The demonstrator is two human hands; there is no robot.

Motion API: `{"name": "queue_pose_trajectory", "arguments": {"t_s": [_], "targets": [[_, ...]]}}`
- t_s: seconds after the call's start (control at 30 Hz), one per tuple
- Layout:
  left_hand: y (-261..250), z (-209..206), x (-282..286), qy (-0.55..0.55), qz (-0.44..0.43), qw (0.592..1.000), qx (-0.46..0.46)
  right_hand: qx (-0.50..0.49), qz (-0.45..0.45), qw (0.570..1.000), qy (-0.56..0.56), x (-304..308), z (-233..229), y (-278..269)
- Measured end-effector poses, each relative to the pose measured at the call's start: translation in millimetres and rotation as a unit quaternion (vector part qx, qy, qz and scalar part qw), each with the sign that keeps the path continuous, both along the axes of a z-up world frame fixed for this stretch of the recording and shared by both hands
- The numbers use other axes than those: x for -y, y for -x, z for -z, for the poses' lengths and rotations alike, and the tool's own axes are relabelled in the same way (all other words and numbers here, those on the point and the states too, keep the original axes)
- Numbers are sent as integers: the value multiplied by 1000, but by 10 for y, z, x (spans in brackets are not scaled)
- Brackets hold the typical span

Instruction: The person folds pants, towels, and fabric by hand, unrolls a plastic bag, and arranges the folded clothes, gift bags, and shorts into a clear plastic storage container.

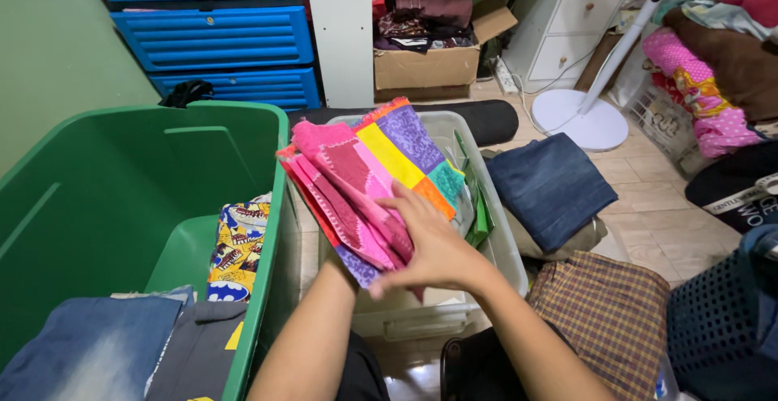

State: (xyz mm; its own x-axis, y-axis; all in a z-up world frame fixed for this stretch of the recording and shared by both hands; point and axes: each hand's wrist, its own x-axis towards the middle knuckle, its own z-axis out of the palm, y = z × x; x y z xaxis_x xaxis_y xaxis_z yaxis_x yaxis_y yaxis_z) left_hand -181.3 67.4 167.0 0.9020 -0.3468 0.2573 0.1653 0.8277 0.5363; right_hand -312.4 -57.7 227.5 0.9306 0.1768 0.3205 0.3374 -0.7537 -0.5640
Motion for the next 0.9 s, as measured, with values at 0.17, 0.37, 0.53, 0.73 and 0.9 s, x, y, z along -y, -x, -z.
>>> {"name": "queue_pose_trajectory", "arguments": {"t_s": [0.17,0.37,0.53,0.73,0.9], "targets": [[-132,166,-53,-54,80,994,-55,41,-123,989,72,204,123,-63],[-305,157,61,-78,95,989,-87,-177,-42,918,-354,602,531,-213],[-152,92,-37,-65,85,992,-64,-117,-68,896,-423,590,563,-264],[-28,26,-91,-50,70,995,-40,-13,-103,992,73,78,200,-23],[12,-16,-110,-48,66,996,-30,104,-64,976,-178,380,436,-277]]}}
